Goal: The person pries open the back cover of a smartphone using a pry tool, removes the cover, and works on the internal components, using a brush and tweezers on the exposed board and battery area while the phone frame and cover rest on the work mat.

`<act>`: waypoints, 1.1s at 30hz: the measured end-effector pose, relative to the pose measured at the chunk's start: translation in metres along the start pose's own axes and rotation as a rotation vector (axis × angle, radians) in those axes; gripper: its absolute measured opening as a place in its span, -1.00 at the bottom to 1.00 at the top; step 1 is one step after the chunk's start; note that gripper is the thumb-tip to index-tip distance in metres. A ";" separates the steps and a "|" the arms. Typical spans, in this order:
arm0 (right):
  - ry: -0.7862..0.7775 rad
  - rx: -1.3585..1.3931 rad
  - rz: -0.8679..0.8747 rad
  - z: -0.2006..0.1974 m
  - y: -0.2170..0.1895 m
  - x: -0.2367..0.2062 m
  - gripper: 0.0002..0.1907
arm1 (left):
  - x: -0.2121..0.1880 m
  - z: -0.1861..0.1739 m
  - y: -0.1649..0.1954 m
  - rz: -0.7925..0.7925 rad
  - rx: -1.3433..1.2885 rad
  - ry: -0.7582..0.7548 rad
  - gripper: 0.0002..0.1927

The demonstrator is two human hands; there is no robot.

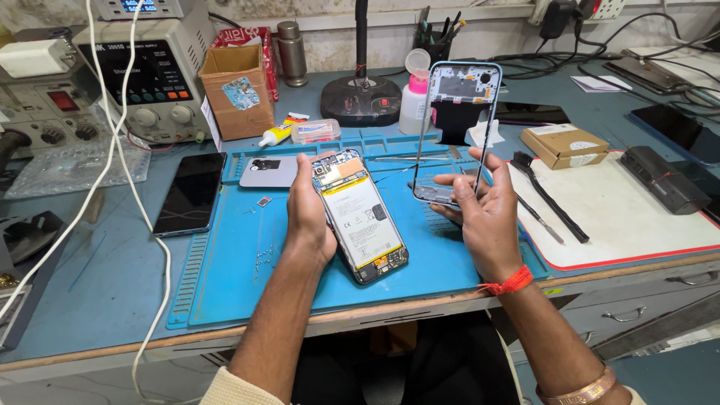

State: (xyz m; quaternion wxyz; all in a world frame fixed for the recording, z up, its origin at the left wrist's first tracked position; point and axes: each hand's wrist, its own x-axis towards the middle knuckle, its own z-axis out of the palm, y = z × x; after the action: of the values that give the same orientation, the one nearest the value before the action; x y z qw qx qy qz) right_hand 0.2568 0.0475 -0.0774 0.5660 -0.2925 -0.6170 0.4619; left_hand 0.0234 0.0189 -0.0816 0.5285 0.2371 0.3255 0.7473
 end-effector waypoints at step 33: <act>0.259 0.070 -0.233 -0.004 -0.001 -0.005 -0.56 | 0.009 -0.009 -0.012 0.116 0.033 0.053 -0.54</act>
State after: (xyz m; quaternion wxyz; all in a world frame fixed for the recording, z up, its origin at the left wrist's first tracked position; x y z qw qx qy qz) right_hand 0.2620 0.0438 -0.0788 0.7001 -0.2563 -0.5524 0.3729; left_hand 0.0215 0.0276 -0.0965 0.4716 0.2444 0.3373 0.7772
